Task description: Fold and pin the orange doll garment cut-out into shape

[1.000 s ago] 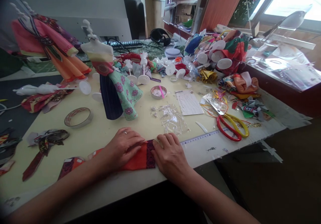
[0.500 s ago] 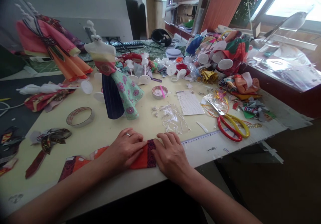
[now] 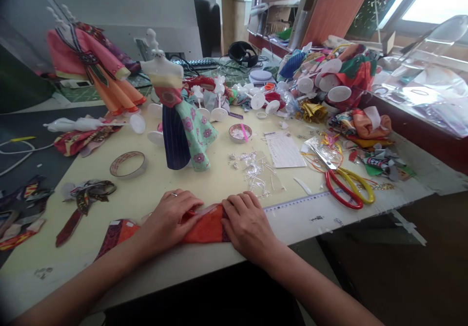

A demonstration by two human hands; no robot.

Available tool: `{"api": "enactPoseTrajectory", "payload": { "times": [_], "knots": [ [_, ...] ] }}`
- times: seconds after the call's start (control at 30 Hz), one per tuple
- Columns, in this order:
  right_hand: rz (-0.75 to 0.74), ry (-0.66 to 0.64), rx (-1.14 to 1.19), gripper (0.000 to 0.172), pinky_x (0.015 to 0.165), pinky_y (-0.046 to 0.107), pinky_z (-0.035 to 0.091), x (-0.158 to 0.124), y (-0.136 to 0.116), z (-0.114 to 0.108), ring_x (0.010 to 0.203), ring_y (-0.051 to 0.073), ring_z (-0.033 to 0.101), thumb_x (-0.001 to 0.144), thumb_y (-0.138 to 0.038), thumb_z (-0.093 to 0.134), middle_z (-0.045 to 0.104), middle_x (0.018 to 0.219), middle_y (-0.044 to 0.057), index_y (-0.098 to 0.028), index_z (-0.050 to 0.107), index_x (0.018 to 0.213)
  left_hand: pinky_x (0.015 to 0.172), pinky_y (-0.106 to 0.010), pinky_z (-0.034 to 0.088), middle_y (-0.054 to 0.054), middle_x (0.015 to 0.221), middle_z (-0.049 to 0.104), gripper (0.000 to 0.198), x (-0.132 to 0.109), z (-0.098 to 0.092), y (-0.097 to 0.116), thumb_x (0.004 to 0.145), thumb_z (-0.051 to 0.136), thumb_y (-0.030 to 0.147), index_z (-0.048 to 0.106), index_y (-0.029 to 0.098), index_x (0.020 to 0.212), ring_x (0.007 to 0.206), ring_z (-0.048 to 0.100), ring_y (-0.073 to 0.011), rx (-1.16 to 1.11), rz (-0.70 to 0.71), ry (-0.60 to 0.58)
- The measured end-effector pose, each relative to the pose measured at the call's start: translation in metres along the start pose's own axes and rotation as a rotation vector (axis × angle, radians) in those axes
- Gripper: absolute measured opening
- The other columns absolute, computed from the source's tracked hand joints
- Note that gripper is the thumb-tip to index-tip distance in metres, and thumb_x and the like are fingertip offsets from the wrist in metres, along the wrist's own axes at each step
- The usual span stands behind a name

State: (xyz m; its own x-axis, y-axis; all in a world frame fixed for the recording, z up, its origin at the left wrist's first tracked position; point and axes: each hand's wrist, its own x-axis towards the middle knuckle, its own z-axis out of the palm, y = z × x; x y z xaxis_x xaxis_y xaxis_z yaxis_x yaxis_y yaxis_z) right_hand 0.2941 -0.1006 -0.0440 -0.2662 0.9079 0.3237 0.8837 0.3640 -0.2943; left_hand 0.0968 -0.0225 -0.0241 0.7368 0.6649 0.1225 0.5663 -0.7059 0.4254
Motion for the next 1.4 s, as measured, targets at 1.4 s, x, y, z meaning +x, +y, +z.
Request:
{"api": "enactPoseTrajectory", "payload": {
  "times": [1.4],
  "knots": [
    [-0.108, -0.009, 0.007, 0.017, 0.097, 0.045, 0.034, 0.001, -0.005, -0.005, 0.095, 0.022, 0.048, 0.085, -0.018, 0.05, 0.06, 0.098, 0.008, -0.016, 0.06, 0.098, 0.09, -0.043, 0.032, -0.003, 0.075, 0.058, 0.022, 0.0, 0.018, 0.013, 0.09, 0.042, 0.018, 0.061, 0.016, 0.08, 0.078, 0.047, -0.0189, 0.098, 0.107, 0.153]
  ]
}}
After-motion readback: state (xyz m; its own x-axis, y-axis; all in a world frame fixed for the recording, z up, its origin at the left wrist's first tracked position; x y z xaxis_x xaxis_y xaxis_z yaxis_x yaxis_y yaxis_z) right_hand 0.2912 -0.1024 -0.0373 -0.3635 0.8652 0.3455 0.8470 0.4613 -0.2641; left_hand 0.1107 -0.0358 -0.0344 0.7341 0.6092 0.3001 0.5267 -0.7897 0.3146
